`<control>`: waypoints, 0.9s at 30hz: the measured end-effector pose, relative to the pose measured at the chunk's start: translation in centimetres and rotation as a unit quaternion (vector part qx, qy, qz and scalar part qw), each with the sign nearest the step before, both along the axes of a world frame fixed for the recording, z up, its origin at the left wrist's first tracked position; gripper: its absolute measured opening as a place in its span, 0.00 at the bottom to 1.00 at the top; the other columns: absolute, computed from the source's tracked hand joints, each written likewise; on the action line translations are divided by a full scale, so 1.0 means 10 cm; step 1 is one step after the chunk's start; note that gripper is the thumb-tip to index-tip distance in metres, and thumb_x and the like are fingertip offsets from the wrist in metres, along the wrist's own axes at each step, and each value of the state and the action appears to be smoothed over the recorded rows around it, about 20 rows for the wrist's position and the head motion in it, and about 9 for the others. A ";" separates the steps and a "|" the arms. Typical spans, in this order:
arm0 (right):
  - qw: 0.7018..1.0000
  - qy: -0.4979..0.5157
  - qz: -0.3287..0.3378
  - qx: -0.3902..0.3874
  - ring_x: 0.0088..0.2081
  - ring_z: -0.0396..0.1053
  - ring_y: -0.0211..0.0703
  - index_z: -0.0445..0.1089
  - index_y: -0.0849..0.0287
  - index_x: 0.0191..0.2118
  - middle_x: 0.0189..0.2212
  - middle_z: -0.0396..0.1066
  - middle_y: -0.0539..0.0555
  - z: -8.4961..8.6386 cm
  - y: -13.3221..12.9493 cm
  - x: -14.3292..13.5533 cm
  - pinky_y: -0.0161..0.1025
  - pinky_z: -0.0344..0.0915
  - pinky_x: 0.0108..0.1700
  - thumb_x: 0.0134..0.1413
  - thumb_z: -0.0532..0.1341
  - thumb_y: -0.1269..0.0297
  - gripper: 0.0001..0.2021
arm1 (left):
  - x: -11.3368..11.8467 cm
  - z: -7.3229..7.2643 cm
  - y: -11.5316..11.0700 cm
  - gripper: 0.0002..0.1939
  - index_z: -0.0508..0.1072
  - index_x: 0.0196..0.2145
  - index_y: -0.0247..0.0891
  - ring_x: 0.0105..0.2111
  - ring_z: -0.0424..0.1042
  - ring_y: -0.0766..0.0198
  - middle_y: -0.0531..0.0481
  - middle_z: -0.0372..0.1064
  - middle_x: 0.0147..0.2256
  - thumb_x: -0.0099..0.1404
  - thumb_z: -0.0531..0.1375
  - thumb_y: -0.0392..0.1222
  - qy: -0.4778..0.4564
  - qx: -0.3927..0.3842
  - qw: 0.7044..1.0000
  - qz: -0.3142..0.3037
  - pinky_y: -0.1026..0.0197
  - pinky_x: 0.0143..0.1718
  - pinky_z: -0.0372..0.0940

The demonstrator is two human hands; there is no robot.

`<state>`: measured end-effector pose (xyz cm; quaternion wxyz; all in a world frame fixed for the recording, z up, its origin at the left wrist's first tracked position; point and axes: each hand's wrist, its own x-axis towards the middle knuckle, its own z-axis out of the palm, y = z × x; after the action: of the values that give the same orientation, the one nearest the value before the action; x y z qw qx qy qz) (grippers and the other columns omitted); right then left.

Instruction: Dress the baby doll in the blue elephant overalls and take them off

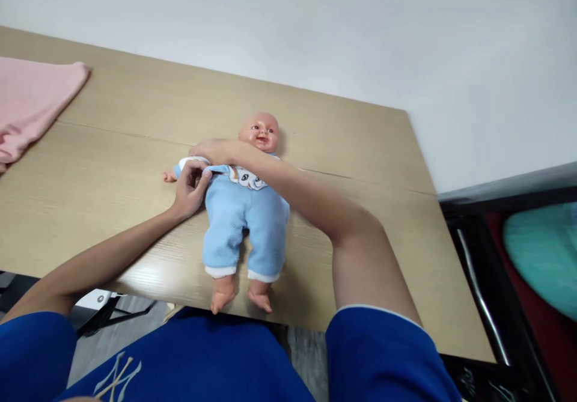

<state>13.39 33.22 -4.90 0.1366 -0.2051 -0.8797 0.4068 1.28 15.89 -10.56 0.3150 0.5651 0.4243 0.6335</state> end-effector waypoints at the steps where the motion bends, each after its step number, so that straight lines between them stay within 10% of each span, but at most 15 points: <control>1: 1.000 -0.003 0.005 0.008 0.39 0.76 0.44 0.83 0.55 0.39 0.36 0.85 0.46 -0.03 -0.04 0.00 0.44 0.72 0.50 0.40 0.83 0.75 0.19 | 0.00 0.00 -0.01 0.27 0.80 0.44 0.45 0.41 0.74 0.55 0.46 0.78 0.41 0.77 0.71 0.73 0.002 0.001 1.000 0.002 0.51 0.47 0.71; 8: 0.994 0.096 -0.020 -0.037 0.51 0.77 0.52 0.78 0.51 0.55 0.52 0.83 0.53 0.16 -0.26 0.46 0.47 0.72 0.58 0.58 0.71 0.67 0.19 | -0.08 -0.16 -0.08 0.16 0.84 0.44 0.47 0.38 0.78 0.52 0.45 0.80 0.38 0.81 0.72 0.61 0.086 0.126 0.986 -0.063 0.46 0.46 0.73; 11: 0.987 0.141 -0.010 -0.082 0.55 0.76 0.54 0.78 0.51 0.53 0.54 0.80 0.56 0.20 -0.24 0.67 0.50 0.74 0.60 0.56 0.68 0.66 0.18 | -0.14 -0.28 -0.11 0.15 0.84 0.44 0.47 0.44 0.79 0.49 0.42 0.79 0.42 0.81 0.70 0.60 0.166 0.168 0.972 0.000 0.41 0.51 0.75; 14: 0.991 0.130 -0.011 -0.040 0.66 0.74 0.60 0.81 0.50 0.51 0.61 0.79 0.59 0.22 -0.24 0.80 0.57 0.71 0.70 0.55 0.69 0.66 0.16 | -0.15 -0.35 -0.11 0.18 0.80 0.42 0.47 0.53 0.79 0.44 0.39 0.75 0.50 0.80 0.69 0.64 0.166 0.200 0.962 0.081 0.36 0.57 0.75; 18: 0.994 0.085 -0.050 0.054 0.76 0.67 0.64 0.85 0.46 0.53 0.69 0.75 0.58 0.32 -0.43 0.91 0.64 0.60 0.82 0.63 0.69 0.65 0.15 | -0.06 -0.32 -0.08 0.15 0.73 0.49 0.52 0.52 0.81 0.48 0.43 0.76 0.50 0.85 0.64 0.63 0.074 0.210 0.974 0.031 0.37 0.58 0.76; 22: 0.989 0.086 -0.103 0.059 0.64 0.75 0.63 0.84 0.48 0.58 0.61 0.81 0.61 0.45 -0.84 1.09 0.64 0.68 0.74 0.74 0.67 0.53 0.14 | 0.04 -0.18 -0.06 0.16 0.70 0.52 0.50 0.36 0.74 0.58 0.51 0.72 0.38 0.88 0.62 0.63 -0.018 0.077 0.996 0.044 0.51 0.43 0.73; 27: 0.982 0.068 -0.173 0.034 0.43 0.72 0.54 0.76 0.51 0.39 0.40 0.78 0.54 0.45 -1.17 1.24 0.50 0.69 0.52 0.72 0.72 0.42 0.18 | 0.00 -0.03 -0.03 0.21 0.76 0.50 0.48 0.53 0.76 0.56 0.46 0.75 0.51 0.83 0.67 0.68 -0.021 -0.018 0.998 0.060 0.53 0.57 0.73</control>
<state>25.75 21.55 -0.40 0.2716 -0.3210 -0.8328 0.3600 1.24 15.64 -10.87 0.2957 0.5193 0.4620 0.6553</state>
